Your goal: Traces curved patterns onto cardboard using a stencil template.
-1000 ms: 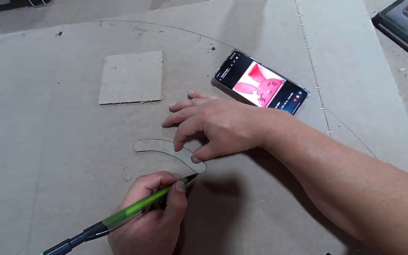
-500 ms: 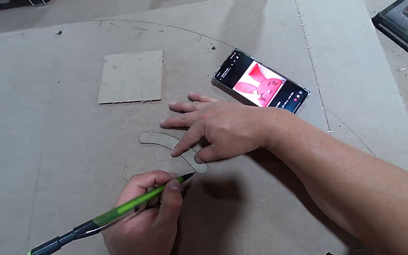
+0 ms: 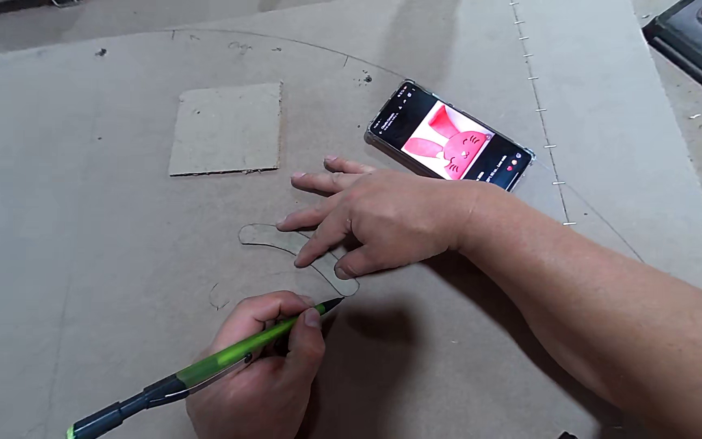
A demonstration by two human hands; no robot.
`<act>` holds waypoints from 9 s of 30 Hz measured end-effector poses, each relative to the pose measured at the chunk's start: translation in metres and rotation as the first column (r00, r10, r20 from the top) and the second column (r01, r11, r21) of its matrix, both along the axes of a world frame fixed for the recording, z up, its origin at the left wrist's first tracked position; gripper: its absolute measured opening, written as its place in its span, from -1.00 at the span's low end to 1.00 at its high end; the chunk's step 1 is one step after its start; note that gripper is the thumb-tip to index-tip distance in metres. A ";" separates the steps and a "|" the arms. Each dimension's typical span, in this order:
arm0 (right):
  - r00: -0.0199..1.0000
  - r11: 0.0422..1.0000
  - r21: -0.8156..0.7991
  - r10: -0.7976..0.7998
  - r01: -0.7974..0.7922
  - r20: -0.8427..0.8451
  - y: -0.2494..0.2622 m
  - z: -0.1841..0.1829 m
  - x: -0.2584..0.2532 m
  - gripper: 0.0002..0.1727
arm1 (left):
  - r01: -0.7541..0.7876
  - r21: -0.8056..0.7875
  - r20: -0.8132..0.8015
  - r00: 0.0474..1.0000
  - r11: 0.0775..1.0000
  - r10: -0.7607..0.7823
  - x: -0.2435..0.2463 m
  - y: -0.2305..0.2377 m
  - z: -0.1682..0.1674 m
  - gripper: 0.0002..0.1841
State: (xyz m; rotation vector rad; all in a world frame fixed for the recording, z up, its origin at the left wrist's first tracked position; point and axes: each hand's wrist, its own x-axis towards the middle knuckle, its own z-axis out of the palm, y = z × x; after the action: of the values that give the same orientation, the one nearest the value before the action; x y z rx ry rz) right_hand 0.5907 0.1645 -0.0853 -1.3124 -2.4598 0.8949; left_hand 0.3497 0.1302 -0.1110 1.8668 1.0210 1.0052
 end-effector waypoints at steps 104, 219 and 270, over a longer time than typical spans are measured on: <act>0.732 0.765 0.130 -0.531 0.631 -0.427 0.019 -0.019 -0.003 -0.67 | -0.654 -0.177 0.156 0.719 0.735 0.677 -0.024 -0.001 0.008 -0.93; 0.683 0.758 0.053 -0.553 0.650 -0.477 0.023 -0.019 -0.007 -0.68 | -0.672 -0.113 0.025 0.734 0.732 0.678 0.023 -0.013 0.007 -0.91; 0.680 0.763 0.036 -0.554 0.646 -0.481 0.022 -0.018 -0.006 -0.67 | -0.817 -0.080 0.049 0.569 0.571 0.821 0.019 -0.005 0.008 -0.95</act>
State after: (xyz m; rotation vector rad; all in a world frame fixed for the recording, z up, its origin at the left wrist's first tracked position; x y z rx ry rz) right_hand 0.5843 0.1868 -0.1037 -1.4980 -1.5473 0.6432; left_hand 0.3689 0.1249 -0.1028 1.2301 1.9312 1.5349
